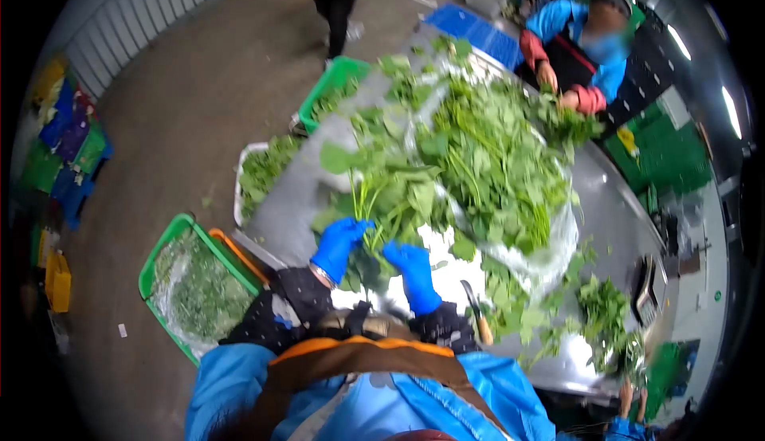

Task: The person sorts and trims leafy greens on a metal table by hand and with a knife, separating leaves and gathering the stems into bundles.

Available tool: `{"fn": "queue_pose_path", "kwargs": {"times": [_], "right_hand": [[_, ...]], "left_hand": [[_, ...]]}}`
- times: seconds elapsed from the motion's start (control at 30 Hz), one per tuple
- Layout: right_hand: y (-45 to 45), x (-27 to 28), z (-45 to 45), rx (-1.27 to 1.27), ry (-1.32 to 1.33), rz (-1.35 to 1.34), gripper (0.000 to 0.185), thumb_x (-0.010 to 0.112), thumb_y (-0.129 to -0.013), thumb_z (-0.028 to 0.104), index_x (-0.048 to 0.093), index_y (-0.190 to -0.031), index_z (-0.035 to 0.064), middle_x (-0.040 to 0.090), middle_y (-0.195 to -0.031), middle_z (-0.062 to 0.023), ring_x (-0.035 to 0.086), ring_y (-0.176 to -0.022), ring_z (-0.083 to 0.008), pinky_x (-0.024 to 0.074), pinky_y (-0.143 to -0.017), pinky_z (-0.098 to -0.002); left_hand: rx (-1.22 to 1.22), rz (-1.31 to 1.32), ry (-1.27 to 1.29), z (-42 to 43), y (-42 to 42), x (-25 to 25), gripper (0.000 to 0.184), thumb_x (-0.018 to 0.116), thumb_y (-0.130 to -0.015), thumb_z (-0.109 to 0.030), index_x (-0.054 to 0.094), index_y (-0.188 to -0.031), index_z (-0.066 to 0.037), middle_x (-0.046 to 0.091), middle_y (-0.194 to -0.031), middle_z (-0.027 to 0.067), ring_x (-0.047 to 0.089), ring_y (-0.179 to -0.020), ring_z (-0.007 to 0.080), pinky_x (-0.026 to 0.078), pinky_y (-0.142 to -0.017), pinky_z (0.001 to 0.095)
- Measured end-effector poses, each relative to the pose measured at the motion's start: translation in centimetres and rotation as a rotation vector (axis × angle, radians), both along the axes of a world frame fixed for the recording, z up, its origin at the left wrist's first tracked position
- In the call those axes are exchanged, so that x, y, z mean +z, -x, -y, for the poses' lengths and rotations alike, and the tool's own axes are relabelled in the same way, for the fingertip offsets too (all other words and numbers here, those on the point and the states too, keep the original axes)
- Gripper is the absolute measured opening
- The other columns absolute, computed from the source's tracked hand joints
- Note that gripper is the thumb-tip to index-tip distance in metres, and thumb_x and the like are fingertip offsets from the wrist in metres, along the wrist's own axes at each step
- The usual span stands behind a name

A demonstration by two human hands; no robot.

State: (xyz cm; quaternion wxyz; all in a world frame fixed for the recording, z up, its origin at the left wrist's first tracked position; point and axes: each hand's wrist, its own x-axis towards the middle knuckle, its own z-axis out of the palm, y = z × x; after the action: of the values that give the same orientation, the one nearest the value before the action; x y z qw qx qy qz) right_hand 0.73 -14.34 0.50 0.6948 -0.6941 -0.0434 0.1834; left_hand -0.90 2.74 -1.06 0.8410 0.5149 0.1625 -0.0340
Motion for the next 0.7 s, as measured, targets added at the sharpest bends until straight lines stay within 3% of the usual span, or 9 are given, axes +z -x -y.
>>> {"fn": "queue_pose_path", "kwargs": {"times": [0.07, 0.13, 0.23, 0.33, 0.4, 0.47, 0.5, 0.57, 0.7], "right_hand": [[0.8, 0.1, -0.5, -0.069, -0.163, -0.02, 0.013, 0.066, -0.074, 0.004, 0.065, -0.085, -0.0021, 0.064, -0.075, -0.0059, 0.058, -0.065, -0.0106, 0.0455, -0.059, -0.0215], [2.0, 1.2, 0.7, 0.031, -0.207, -0.139, 0.013, 0.062, -0.076, 0.0, 0.064, -0.088, -0.0062, 0.064, -0.08, -0.0109, 0.061, -0.069, -0.014, 0.048, -0.061, -0.0229], [3.4, 2.8, 4.4, 0.109, -0.17, -0.015, 0.013, 0.056, -0.078, 0.004, 0.064, -0.081, -0.0061, 0.064, -0.077, -0.014, 0.062, -0.072, -0.0204, 0.0495, -0.064, -0.0307], [-0.7, 4.4, 8.2, -0.533, -1.404, -0.088, 0.054, 0.044, -0.089, 0.022, 0.023, -0.135, 0.0059, 0.027, -0.14, -0.0082, 0.042, -0.116, -0.0201, 0.0377, -0.095, -0.0334], [-3.7, 6.4, 11.6, -0.003, -1.59, -0.048, 0.059, 0.039, -0.091, 0.036, 0.019, -0.136, 0.0034, 0.021, -0.142, -0.0081, 0.023, -0.13, -0.0181, 0.0189, -0.107, -0.0326], [-4.5, 4.7, 12.8, -0.138, -1.092, -0.081, 0.062, 0.05, -0.087, 0.02, 0.018, -0.136, 0.002, 0.027, -0.14, -0.0096, 0.044, -0.112, -0.0155, 0.0342, -0.094, -0.0265], [-3.8, 4.4, 12.2, -0.137, -0.499, -0.011, 0.05, 0.049, -0.085, 0.018, 0.034, -0.129, -0.0013, 0.04, -0.13, -0.0089, 0.05, -0.099, -0.0137, 0.039, -0.085, -0.0244], [-2.7, 4.1, 10.2, -0.094, 0.001, -0.032, 0.025, 0.054, -0.082, 0.009, 0.058, -0.102, -0.0048, 0.061, -0.096, -0.0069, 0.059, -0.078, -0.0157, 0.047, -0.071, -0.0256], [-1.9, -0.6, 8.6, 0.008, 0.575, 0.334, 0.02, 0.064, -0.076, 0.019, 0.064, -0.092, 0.0076, 0.065, -0.085, -0.0083, 0.062, -0.077, -0.0182, 0.047, -0.068, -0.0265]], "left_hand": [[0.152, -0.107, 0.16, -0.3, -0.7, 1.0, 0.019, 0.053, -0.084, -0.013, 0.059, -0.097, -0.001, 0.059, -0.086, 0.0046, 0.057, -0.079, 0.0149, 0.045, -0.074, 0.0267], [0.372, 0.194, 0.319, -3.9, -2.6, -0.9, 0.015, 0.053, -0.086, -0.017, 0.055, -0.092, -0.003, 0.056, -0.078, 0.0065, 0.058, -0.075, 0.0197, 0.049, -0.07, 0.0325], [0.528, 0.137, 0.346, -9.5, -3.0, 2.0, 0.016, 0.052, -0.087, -0.019, 0.05, -0.091, -0.004, 0.055, -0.08, 0.0085, 0.059, -0.084, 0.024, 0.05, -0.075, 0.0358], [0.374, 0.22, 0.395, -10.1, -2.2, 2.6, 0.017, 0.052, -0.087, -0.018, 0.051, -0.094, -0.003, 0.056, -0.089, 0.012, 0.058, -0.09, 0.025, 0.049, -0.079, 0.0368], [0.317, 0.178, 0.425, -8.3, -1.1, 4.3, 0.02, 0.051, -0.086, -0.015, 0.05, -0.101, 0.0, 0.055, -0.103, 0.0176, 0.056, -0.095, 0.0276, 0.047, -0.084, 0.0389], [0.217, 0.068, 0.478, -6.5, 0.2, 2.6, 0.021, 0.051, -0.086, -0.012, 0.051, -0.102, 0.002, 0.053, -0.111, 0.0205, 0.054, -0.098, 0.0294, 0.045, -0.087, 0.0409], [0.162, 0.045, 0.533, -6.2, 1.1, 0.1, 0.025, 0.051, -0.086, -0.01, 0.048, -0.107, 0.002, 0.053, -0.109, 0.0196, 0.055, -0.098, 0.0287, 0.046, -0.086, 0.0402], [0.16, -0.052, 0.684, -5.8, 3.0, -3.7, 0.032, 0.051, -0.085, -0.007, 0.044, -0.115, 0.001, 0.054, -0.107, 0.0189, 0.055, -0.097, 0.027, 0.046, -0.085, 0.0387], [-0.012, -0.214, 0.828, -4.4, 7.0, -4.1, 0.037, 0.049, -0.08, 0.002, 0.044, -0.117, -0.001, 0.053, -0.106, 0.0175, 0.055, -0.092, 0.0249, 0.046, -0.082, 0.0356]]}}
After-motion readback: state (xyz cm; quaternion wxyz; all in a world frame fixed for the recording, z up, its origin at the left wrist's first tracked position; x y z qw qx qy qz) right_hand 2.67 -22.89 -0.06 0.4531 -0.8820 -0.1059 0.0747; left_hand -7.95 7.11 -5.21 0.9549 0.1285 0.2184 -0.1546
